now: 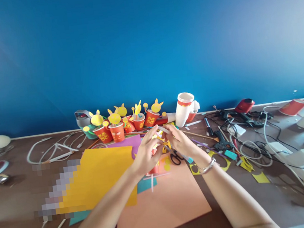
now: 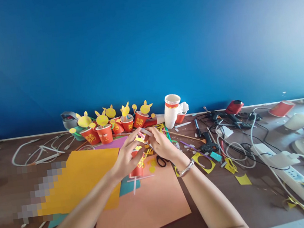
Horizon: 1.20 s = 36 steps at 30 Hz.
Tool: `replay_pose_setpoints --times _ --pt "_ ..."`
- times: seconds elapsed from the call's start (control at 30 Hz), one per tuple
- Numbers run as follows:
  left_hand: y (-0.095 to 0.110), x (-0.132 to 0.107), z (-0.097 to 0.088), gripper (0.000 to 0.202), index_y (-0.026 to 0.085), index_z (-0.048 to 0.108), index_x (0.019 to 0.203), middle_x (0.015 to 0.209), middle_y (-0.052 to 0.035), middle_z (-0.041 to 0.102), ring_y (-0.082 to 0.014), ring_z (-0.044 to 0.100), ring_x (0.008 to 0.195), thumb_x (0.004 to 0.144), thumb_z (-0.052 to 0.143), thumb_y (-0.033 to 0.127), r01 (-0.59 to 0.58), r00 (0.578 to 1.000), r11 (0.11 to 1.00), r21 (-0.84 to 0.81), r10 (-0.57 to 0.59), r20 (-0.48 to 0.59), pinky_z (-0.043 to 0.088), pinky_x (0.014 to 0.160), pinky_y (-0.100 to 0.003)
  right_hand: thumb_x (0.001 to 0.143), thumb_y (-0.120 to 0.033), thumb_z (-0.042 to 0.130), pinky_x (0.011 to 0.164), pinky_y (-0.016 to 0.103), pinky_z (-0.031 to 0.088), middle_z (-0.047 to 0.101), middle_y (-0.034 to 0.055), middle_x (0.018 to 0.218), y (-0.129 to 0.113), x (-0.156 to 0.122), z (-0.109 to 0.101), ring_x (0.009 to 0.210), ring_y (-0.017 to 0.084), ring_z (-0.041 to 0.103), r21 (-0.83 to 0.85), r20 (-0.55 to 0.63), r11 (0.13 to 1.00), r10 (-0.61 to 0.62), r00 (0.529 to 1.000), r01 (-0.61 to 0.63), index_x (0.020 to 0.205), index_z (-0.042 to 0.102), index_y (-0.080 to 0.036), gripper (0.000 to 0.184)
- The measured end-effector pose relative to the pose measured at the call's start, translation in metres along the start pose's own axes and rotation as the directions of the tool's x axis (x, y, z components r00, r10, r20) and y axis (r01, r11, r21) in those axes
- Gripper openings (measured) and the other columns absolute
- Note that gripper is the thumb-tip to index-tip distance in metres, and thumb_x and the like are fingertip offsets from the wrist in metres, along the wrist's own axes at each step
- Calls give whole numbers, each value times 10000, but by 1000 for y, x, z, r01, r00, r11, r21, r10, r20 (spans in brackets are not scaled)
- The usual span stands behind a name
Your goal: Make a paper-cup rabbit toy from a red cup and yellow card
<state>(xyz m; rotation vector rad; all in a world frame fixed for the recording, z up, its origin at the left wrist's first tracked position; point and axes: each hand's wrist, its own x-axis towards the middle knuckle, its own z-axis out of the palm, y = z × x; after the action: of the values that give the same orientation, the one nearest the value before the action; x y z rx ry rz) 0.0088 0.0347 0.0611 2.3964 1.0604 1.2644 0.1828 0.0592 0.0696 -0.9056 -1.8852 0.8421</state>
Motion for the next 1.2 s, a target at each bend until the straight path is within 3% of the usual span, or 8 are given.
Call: replay_pose_setpoints --times 0.13,0.23,0.43,0.77,0.97,1.07,1.2 --pt "2 1 1 120 174 607 868 1409 -129 481 -248 430 1323 851 507 110 -43 999 999 12 43 21 396 1074 -436 870 -182 453 602 253 385 563 20 765 -9 -1 0 666 153 519 -185 -31 983 8 999 -13 853 510 -193 61" --pt "1 0 2 118 176 603 856 1401 -125 492 -247 430 1323 849 506 111 -73 997 997 18 72 39 408 1066 -432 866 -187 465 525 236 307 456 -35 616 -11 -1 -1 547 116 409 -244 -24 969 23 999 -28 685 391 -205 197" --pt "0 -1 1 125 181 592 876 1413 -129 477 -256 432 1321 835 509 98 -122 991 990 67 119 59 405 1064 -452 861 -161 447 532 232 278 448 -43 642 -11 -4 -6 565 105 356 -234 40 972 38 998 -28 704 382 -201 174" --pt "3 -1 1 116 186 594 849 1345 -128 536 -245 513 1239 845 499 120 -95 995 995 29 94 43 460 998 -418 846 -153 440 505 235 250 405 -51 602 -15 -3 -7 533 99 327 -299 69 952 82 994 -58 676 326 -209 212" --pt "2 0 -3 76 192 606 815 1214 -105 588 -224 577 1103 827 550 143 9 1000 990 -139 -6 26 489 926 -386 848 -154 433 516 239 274 459 -31 613 -13 -4 -5 537 111 381 -339 104 939 88 991 -48 695 388 -203 166" --pt "1 0 -3 59 191 608 809 1114 -94 606 -210 588 1054 833 561 163 66 998 970 -233 -62 24 495 897 -367 814 -142 453 502 240 260 410 -43 590 -11 -3 -4 529 106 344 -332 98 942 88 991 -51 660 359 -207 191" --pt "-3 1 -2 48 185 607 801 1015 -80 612 -188 606 978 836 575 185 112 992 944 -312 -127 -26 496 869 -347 819 -137 433 497 246 273 390 -44 600 -12 -3 -5 529 110 328 -233 185 972 83 979 -38 684 374 -213 166"
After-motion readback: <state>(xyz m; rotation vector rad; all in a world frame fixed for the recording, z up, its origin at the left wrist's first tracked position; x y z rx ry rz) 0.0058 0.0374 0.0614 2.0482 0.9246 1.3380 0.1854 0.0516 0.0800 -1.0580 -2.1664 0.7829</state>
